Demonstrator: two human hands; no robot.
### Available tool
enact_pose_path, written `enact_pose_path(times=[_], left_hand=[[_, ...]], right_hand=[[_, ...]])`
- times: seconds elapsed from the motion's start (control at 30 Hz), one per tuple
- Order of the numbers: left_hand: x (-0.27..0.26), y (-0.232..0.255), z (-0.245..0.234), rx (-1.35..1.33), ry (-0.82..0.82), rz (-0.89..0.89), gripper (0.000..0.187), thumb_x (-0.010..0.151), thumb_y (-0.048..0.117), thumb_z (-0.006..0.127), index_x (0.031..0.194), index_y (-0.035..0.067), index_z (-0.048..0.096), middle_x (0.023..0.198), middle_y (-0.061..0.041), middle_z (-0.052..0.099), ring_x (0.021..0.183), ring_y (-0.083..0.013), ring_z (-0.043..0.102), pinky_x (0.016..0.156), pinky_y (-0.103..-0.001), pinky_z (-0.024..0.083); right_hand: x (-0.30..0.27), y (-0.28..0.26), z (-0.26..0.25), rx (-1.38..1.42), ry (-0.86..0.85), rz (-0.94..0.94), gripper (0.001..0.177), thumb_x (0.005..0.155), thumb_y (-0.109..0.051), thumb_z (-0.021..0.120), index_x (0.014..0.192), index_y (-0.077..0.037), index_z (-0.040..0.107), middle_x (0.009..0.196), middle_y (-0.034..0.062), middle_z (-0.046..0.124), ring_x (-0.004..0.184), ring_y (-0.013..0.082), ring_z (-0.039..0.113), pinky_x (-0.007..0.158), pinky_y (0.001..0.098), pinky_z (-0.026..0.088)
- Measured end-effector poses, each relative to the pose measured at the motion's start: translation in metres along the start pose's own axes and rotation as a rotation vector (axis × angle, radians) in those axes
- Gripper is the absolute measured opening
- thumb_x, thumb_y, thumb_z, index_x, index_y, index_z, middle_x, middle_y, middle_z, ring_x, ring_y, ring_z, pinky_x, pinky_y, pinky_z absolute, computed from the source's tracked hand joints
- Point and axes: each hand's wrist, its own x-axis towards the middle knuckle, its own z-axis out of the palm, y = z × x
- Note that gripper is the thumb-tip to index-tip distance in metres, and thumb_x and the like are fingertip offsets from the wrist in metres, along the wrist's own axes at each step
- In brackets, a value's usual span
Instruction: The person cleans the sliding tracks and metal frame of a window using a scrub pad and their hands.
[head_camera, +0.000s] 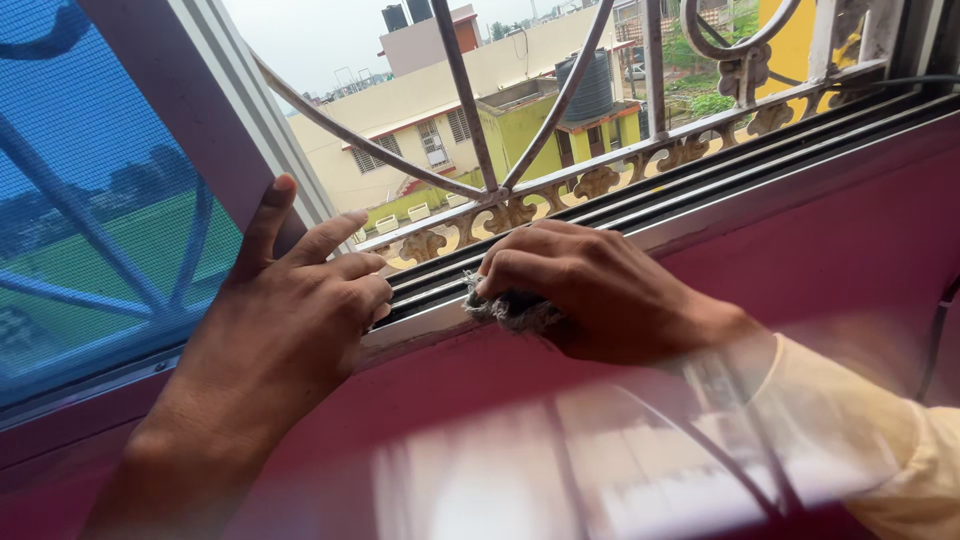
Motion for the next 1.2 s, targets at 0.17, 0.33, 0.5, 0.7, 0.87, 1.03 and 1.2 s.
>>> enact_pose_path(times=[0.17, 0.33, 0.5, 0.7, 0.87, 1.03, 1.2], left_hand=[[-0.002, -0.001, -0.005, 0.037, -0.208, -0.056, 0.034, 0.095, 0.005, 0.054, 0.080, 0.024, 0.077, 0.119, 0.015, 0.073, 0.148, -0.0145, 0.040, 0.124, -0.049, -0.014], [-0.002, 0.000, -0.004, 0.005, -0.118, -0.024, 0.036, 0.093, 0.000, 0.054, 0.097, 0.025, 0.079, 0.117, 0.010, 0.075, 0.138, -0.0135, 0.046, 0.121, -0.047, -0.013], [-0.003, -0.005, 0.003, 0.044, -0.060, 0.021, 0.037, 0.087, -0.002, 0.056, 0.109, 0.018, 0.076, 0.131, 0.008, 0.069, 0.147, -0.0167, 0.040, 0.123, -0.048, -0.013], [-0.010, -0.012, 0.007, 0.091, 0.027, 0.048, 0.046, 0.084, -0.001, 0.057, 0.122, 0.021, 0.073, 0.141, 0.003, 0.063, 0.151, -0.0183, 0.033, 0.124, -0.043, -0.006], [-0.007, -0.009, 0.006, 0.033, -0.059, 0.002, 0.040, 0.089, 0.001, 0.057, 0.118, 0.022, 0.073, 0.137, 0.007, 0.065, 0.151, -0.0170, 0.032, 0.121, -0.044, -0.006], [-0.006, -0.008, 0.003, -0.020, -0.038, 0.005, 0.041, 0.080, 0.008, 0.066, 0.117, 0.022, 0.073, 0.130, 0.008, 0.068, 0.146, -0.0175, 0.037, 0.124, -0.045, -0.006], [-0.005, -0.004, -0.002, 0.053, -0.116, -0.017, 0.039, 0.085, 0.009, 0.063, 0.119, 0.023, 0.073, 0.130, 0.010, 0.067, 0.145, -0.0169, 0.039, 0.120, -0.043, -0.006]], right_hand=[[0.011, 0.000, -0.013, -0.011, -0.131, 0.137, 0.033, 0.078, -0.002, 0.077, 0.108, -0.012, 0.069, 0.107, 0.0088, 0.076, 0.097, 0.0260, 0.075, 0.084, 0.0394, 0.063], [0.028, -0.020, 0.027, -0.019, 0.019, -0.045, 0.032, 0.081, -0.003, 0.076, 0.111, -0.009, 0.065, 0.112, 0.0118, 0.073, 0.100, 0.0307, 0.072, 0.085, 0.0405, 0.062], [0.036, -0.018, 0.017, 0.033, -0.075, 0.056, 0.033, 0.078, -0.007, 0.079, 0.108, -0.009, 0.066, 0.102, 0.0096, 0.073, 0.094, 0.0292, 0.072, 0.077, 0.0418, 0.061], [0.050, -0.036, 0.048, -0.024, 0.024, -0.064, 0.037, 0.073, -0.005, 0.078, 0.109, -0.009, 0.067, 0.106, 0.0095, 0.073, 0.096, 0.0309, 0.071, 0.083, 0.0430, 0.061], [0.052, -0.025, 0.029, 0.079, -0.129, 0.100, 0.036, 0.072, -0.004, 0.081, 0.105, -0.012, 0.070, 0.103, 0.0068, 0.075, 0.095, 0.0280, 0.073, 0.080, 0.0416, 0.061], [0.060, -0.035, 0.050, 0.066, 0.036, -0.070, 0.040, 0.077, -0.003, 0.078, 0.116, -0.010, 0.068, 0.109, 0.0078, 0.074, 0.101, 0.0295, 0.073, 0.091, 0.0432, 0.060], [0.055, -0.028, 0.038, 0.076, -0.084, 0.075, 0.036, 0.078, -0.007, 0.080, 0.112, -0.011, 0.068, 0.100, 0.0066, 0.074, 0.094, 0.0290, 0.073, 0.081, 0.0431, 0.060]])
